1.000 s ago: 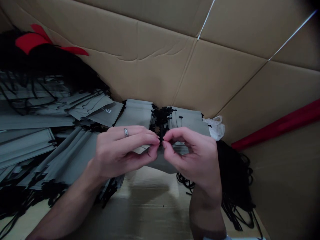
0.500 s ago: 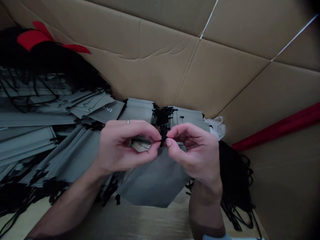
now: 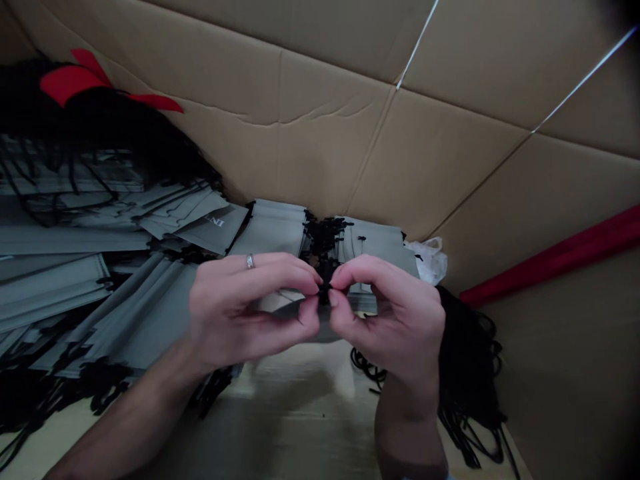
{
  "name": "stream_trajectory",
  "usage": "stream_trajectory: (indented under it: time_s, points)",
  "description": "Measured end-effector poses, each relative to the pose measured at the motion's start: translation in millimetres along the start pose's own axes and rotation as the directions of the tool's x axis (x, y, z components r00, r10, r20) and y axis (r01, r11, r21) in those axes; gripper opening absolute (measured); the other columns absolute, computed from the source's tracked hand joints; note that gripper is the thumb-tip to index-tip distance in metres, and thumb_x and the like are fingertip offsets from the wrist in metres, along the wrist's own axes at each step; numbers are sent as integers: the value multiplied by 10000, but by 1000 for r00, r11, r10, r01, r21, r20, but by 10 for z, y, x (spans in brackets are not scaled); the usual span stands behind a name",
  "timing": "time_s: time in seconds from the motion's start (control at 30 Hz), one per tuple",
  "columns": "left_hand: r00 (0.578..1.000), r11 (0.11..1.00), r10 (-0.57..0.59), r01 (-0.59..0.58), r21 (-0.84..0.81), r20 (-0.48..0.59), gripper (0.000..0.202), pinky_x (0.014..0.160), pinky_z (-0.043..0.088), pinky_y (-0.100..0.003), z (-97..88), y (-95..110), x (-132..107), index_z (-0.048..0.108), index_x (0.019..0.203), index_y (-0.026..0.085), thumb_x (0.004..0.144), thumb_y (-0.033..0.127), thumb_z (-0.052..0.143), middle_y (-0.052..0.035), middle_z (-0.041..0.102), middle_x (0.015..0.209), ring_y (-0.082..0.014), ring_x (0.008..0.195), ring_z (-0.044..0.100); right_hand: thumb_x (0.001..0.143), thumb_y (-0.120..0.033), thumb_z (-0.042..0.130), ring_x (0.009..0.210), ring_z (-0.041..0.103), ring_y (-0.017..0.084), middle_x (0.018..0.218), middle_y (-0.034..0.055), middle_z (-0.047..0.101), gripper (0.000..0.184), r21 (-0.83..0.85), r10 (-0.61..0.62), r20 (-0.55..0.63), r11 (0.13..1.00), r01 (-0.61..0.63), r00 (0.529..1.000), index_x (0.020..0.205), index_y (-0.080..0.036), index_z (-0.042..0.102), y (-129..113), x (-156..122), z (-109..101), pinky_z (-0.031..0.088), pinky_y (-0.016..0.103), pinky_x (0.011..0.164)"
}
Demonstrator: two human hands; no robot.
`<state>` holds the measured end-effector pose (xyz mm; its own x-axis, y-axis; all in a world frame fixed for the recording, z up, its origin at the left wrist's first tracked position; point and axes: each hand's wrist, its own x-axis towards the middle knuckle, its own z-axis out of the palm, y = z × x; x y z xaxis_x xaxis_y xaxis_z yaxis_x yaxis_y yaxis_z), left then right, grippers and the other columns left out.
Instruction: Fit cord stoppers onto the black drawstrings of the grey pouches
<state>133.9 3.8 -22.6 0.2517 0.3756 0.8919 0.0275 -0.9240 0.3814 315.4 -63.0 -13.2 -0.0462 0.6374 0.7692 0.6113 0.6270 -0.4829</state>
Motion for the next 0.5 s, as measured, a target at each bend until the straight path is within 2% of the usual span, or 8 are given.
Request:
stream_trajectory:
  time_s: [0.13,0.23,0.3,0.4,0.5]
  points:
    - [991,966,-126,130,-223,33,162,603,647,-217,16,-48,34,731,853,217,812,64,766,10,800,794,-139,690,772,882,-54,677,749,692,153,837,-14,718,197,23,-41,-50,999,43,998,930,-245,686,21,16,44,608,299,695]
    - [988,972,-139,148,-183,59,179,687,688,-248,29,-76,14,741,894,222,821,62,771,-15,820,888,-158,777,791,905,-52,659,775,697,164,846,-4,713,196,-27,-67,-43,997,66,997,935,-245,683,49,36,29,612,312,724]
    - [999,999,-36,37,-2,26,211,767,714,-269,32,-74,-24,752,973,243,846,78,787,-19,832,968,-166,843,806,918,-51,656,780,696,161,855,-4,717,198,-77,-69,-19,995,67,997,948,-244,688,57,45,0,610,309,734]
    - [985,953,164,-171,249,48,247,835,722,-261,23,-53,-83,748,1070,222,876,79,805,-39,839,1024,-165,876,816,927,-55,669,783,706,155,877,-5,740,194,-118,-67,5,991,67,998,967,-243,692,47,45,-40,611,299,742]
    - [971,930,222,-237,280,83,222,854,711,-239,12,-43,-109,746,1046,170,871,59,826,-79,834,1035,-162,884,812,941,-69,686,827,725,161,918,12,760,176,-119,-86,46,989,91,995,1008,-232,697,27,33,-65,618,300,779]
